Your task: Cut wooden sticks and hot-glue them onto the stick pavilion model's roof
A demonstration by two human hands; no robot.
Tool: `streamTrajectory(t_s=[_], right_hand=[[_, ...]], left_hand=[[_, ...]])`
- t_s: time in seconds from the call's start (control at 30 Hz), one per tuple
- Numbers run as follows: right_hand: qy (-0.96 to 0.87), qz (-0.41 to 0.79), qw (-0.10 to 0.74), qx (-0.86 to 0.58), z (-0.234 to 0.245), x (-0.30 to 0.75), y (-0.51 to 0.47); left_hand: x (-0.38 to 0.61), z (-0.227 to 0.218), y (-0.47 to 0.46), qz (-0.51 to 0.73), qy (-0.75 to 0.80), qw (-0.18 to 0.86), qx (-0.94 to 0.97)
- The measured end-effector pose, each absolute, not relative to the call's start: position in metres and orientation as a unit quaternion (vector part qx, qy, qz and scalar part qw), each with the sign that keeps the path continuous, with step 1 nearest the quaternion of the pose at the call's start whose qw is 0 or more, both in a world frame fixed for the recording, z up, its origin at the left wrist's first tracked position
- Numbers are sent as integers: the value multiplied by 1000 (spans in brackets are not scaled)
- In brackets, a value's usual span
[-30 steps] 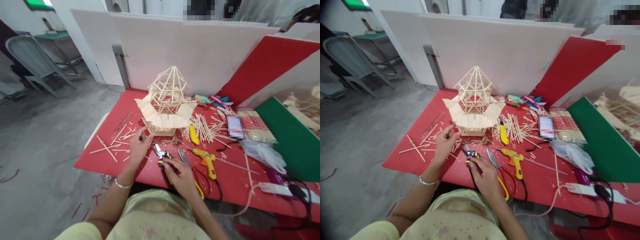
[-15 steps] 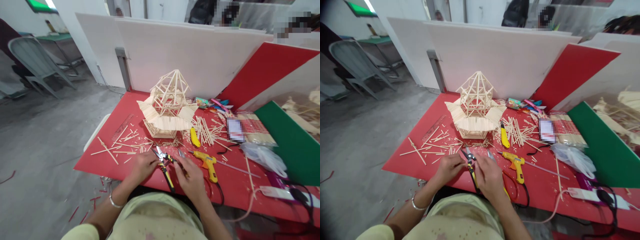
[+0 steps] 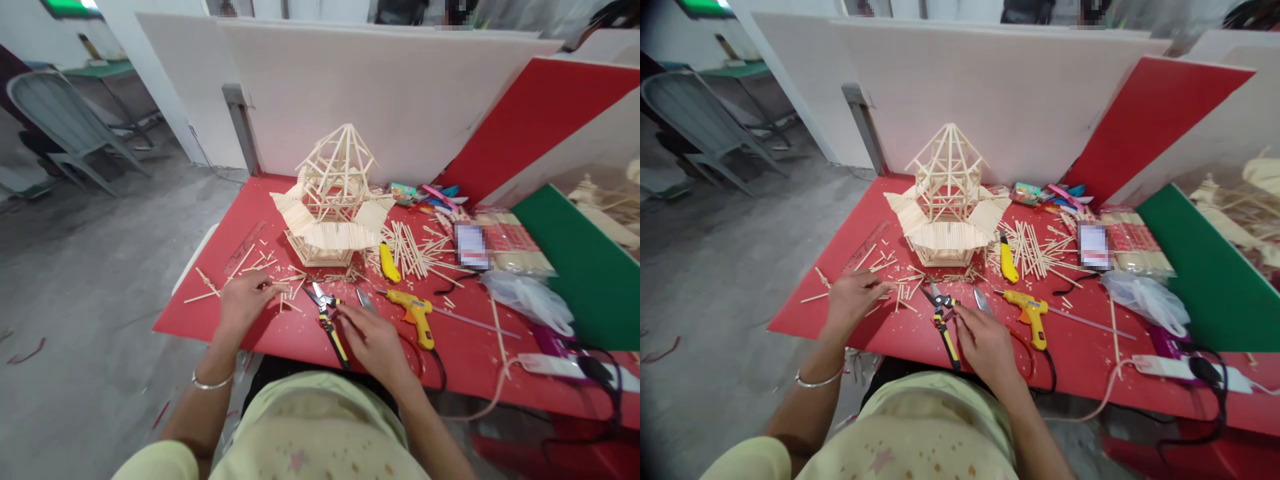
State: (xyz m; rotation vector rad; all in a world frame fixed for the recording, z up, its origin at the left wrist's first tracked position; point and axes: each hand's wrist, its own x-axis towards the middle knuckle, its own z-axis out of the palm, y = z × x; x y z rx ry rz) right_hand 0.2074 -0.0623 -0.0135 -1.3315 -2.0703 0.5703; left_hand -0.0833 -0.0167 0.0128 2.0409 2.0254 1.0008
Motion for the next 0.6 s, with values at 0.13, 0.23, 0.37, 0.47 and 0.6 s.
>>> streamTrajectory(t_s=[0.13, 0.23, 0.37, 0.47, 0.6], right_hand=[[-771, 196, 296, -528, -4, 222, -65], [-771, 178, 314, -524, 6, 220, -60], [-762, 149, 317, -545, 7, 223, -55], [-747, 124, 278, -592, 3, 232, -59], [-733, 101, 215, -637, -7, 245, -75]], left_hand=[[-77, 9, -10, 390, 636, 44, 664], [-61, 21, -7, 437, 606, 64, 662], [-48, 38, -9, 464, 583, 65, 663], [-44, 40, -14, 500, 575, 61, 645], [-41, 28, -19, 497, 592, 102, 626]])
